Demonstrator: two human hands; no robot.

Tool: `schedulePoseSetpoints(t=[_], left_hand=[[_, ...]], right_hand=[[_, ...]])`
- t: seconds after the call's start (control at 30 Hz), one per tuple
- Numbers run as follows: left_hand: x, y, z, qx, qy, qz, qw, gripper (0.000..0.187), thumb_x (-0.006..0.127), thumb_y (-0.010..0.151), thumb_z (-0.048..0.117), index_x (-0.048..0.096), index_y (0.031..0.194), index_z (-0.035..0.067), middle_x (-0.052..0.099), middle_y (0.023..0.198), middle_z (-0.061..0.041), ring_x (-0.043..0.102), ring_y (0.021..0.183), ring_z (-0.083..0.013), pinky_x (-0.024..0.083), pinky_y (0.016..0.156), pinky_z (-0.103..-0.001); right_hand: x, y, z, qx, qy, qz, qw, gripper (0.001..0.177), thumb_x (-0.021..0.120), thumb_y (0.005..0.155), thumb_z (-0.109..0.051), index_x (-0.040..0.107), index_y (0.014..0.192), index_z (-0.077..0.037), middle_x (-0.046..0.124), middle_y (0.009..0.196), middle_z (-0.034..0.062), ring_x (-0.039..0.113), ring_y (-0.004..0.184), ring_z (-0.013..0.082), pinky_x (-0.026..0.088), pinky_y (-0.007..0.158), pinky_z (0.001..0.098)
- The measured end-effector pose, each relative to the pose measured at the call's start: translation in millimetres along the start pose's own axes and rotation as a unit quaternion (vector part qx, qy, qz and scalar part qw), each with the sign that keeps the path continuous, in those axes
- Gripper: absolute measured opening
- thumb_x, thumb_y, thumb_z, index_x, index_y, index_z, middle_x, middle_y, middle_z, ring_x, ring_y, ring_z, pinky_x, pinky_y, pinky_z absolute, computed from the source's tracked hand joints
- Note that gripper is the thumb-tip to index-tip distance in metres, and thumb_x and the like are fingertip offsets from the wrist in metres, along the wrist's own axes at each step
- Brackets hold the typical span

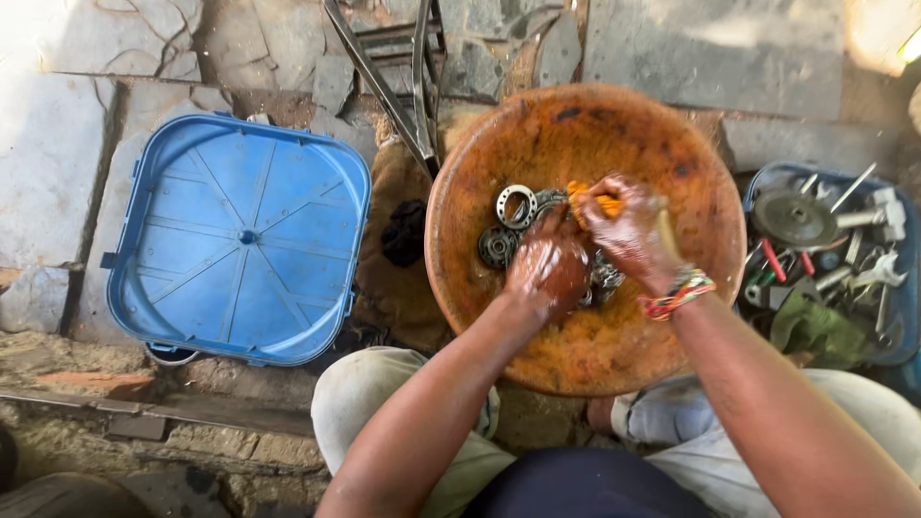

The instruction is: The person cleans various metal gears and bearing components inside a wooden bowl using a yellow cloth and fluid, picking up individual pieces to wipe them.

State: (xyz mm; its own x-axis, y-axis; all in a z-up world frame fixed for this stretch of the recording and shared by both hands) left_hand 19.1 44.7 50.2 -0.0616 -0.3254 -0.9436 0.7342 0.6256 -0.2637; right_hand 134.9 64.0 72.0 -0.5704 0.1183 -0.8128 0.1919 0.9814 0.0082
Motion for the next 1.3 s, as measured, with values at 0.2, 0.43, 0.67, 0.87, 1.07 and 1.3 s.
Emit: schedulePoseSetpoints(t=[0.2,0.43,0.67,0.87,1.07,1.3], left_hand=[[-30,-17,-77,-0.163,-0.202,0.154,0.953,0.059,0.063,0.092,0.019,0.046,0.148,0.007,0.047,0.148,-0.021,0.040,0.141,-0.0466,0.039,0.112,-0.055],[-4,-10,-83,-0.185,-0.186,0.060,0.963,0.055,0.057,0.093,0.009,0.048,0.148,0.008,0.044,0.155,-0.020,0.038,0.146,-0.0431,0.039,0.118,-0.054],[4,4,-79,-0.164,-0.073,0.074,0.981,0.052,0.060,0.083,0.008,0.054,0.134,0.003,0.045,0.146,-0.025,0.041,0.136,-0.0441,0.042,0.106,-0.053],[-4,-10,-78,-0.197,-0.157,0.060,0.966,0.031,0.060,0.089,0.010,0.063,0.120,0.003,0.057,0.130,-0.019,0.051,0.126,-0.0367,0.048,0.102,-0.049],[31,11,-85,-0.218,-0.147,0.073,0.962,0.034,0.060,0.087,0.013,0.063,0.120,0.004,0.055,0.131,-0.021,0.052,0.122,-0.0385,0.049,0.096,-0.049],[32,8,-83,-0.223,-0.165,0.102,0.955,0.021,0.054,0.097,0.015,0.066,0.110,0.005,0.059,0.126,-0.019,0.058,0.116,-0.0345,0.053,0.090,-0.050]], right_hand=[[-5,-19,21,-0.137,-0.243,0.031,0.960,0.031,0.067,0.098,-0.032,0.068,0.120,-0.011,0.070,0.121,0.0142,0.068,0.109,0.0301,0.056,0.096,0.0440],[35,-18,81,0.057,-0.040,-0.187,0.980,0.046,0.066,0.089,-0.019,0.066,0.135,-0.016,0.068,0.131,0.0136,0.068,0.114,0.0261,0.055,0.104,0.0402],[46,-10,86,0.045,-0.143,-0.167,0.974,0.046,0.070,0.090,-0.011,0.063,0.135,-0.009,0.066,0.135,0.0146,0.068,0.117,0.0231,0.058,0.111,0.0303],[34,-16,74,0.153,0.173,-0.182,0.956,0.042,0.067,0.089,-0.019,0.072,0.130,-0.011,0.078,0.126,0.0141,0.075,0.119,0.0269,0.058,0.103,0.0402],[20,-15,46,-0.043,-0.208,-0.127,0.969,0.076,0.083,0.082,-0.031,0.051,0.147,-0.008,0.053,0.142,0.0263,0.051,0.130,0.0417,0.039,0.110,0.0492],[36,-9,71,0.011,-0.013,-0.198,0.980,0.048,0.082,0.078,-0.016,0.067,0.123,-0.007,0.067,0.124,0.0150,0.061,0.116,0.0292,0.046,0.107,0.0418]])
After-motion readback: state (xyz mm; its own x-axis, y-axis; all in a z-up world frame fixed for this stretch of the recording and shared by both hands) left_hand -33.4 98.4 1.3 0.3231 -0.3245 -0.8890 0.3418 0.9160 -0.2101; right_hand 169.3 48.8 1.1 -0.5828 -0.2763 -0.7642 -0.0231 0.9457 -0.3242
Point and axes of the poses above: each hand's wrist, its own y-axis towards the middle knuckle, its own x-axis out of the palm, z = x × y, the point moved 7 cm from there along y, towards the middle knuckle
